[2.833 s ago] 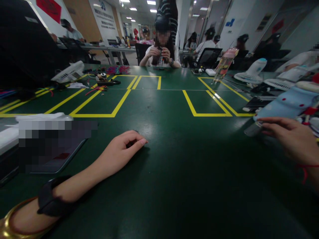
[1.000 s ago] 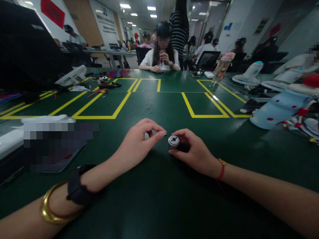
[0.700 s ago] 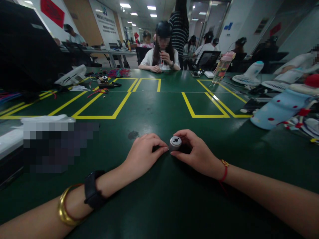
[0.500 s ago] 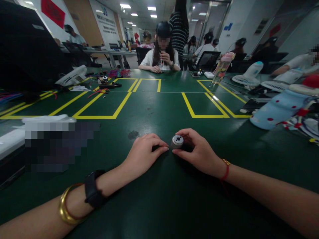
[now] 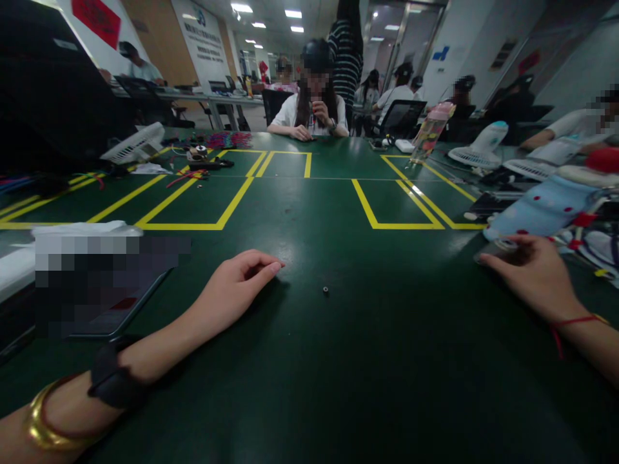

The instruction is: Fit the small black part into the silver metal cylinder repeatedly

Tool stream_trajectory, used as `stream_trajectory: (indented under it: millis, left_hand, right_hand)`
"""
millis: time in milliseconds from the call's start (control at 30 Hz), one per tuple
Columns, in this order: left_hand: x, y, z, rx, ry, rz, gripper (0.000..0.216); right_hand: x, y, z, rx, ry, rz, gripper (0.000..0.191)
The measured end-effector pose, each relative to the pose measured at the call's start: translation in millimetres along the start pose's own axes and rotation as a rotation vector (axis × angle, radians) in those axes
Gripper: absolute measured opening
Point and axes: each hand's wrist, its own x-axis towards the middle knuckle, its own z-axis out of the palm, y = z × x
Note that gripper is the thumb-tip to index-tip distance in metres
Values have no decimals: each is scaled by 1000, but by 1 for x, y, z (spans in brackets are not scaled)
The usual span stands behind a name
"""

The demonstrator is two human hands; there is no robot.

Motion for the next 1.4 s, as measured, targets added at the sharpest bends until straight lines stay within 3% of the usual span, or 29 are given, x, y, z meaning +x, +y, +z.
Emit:
stream_trajectory:
  millis: [100, 133, 167, 233, 267, 333, 400, 467, 567, 667, 733, 800, 867, 967, 1400]
  left_hand:
    - [0, 3, 2, 8, 2, 7, 32]
    - [0, 3, 2, 8, 2, 7, 32]
    - [0, 2, 3, 10, 3, 9, 32]
    - [0, -1, 3, 26, 1, 13, 33]
    - [0, -2, 3, 39, 0, 17, 34]
    - [0, -4, 2, 69, -8, 33, 35]
    - [0, -5, 2, 89, -10, 56, 35]
    - [-1, -5, 2, 98, -12, 75, 35]
    - [-1, -3, 2, 102, -20, 82, 35]
    - [-1, -2, 3, 108, -19, 84, 34]
    - [-1, -1, 4, 112, -22, 91, 33]
    - [-1, -1, 5, 115, -30, 98, 31]
    - [-2, -2, 5, 120, -38, 102, 31]
    - [-3, -3, 5, 120, -43, 100, 31]
    - [-4, -2, 3, 84, -64, 81, 29]
  right_hand:
    - [-15, -25, 8, -133, 193, -276, 78]
    - [-23, -40, 11, -138, 199, -403, 76]
    - [-32, -58, 15, -104, 135, -524, 70]
    - [-55, -98, 25, 34, -138, -719, 52]
    - [-67, -118, 32, 99, -301, -783, 46]
    - [-89, -154, 46, 171, -502, -867, 42]
    - [-103, -180, 58, 200, -579, -926, 32]
    - [-104, -190, 62, 210, -569, -950, 23]
    - [-81, -177, 48, 223, -449, -878, 25]
    - [-39, -132, 17, 140, -214, -716, 28]
    - [-12, -93, -4, -99, 5, -577, 30]
    - [7, -55, -20, -351, 101, -431, 33]
    - [18, -27, -29, -465, 37, -284, 35]
    - [25, -6, -32, -443, -96, -136, 38]
    - [28, -9, -36, -428, -92, -45, 33]
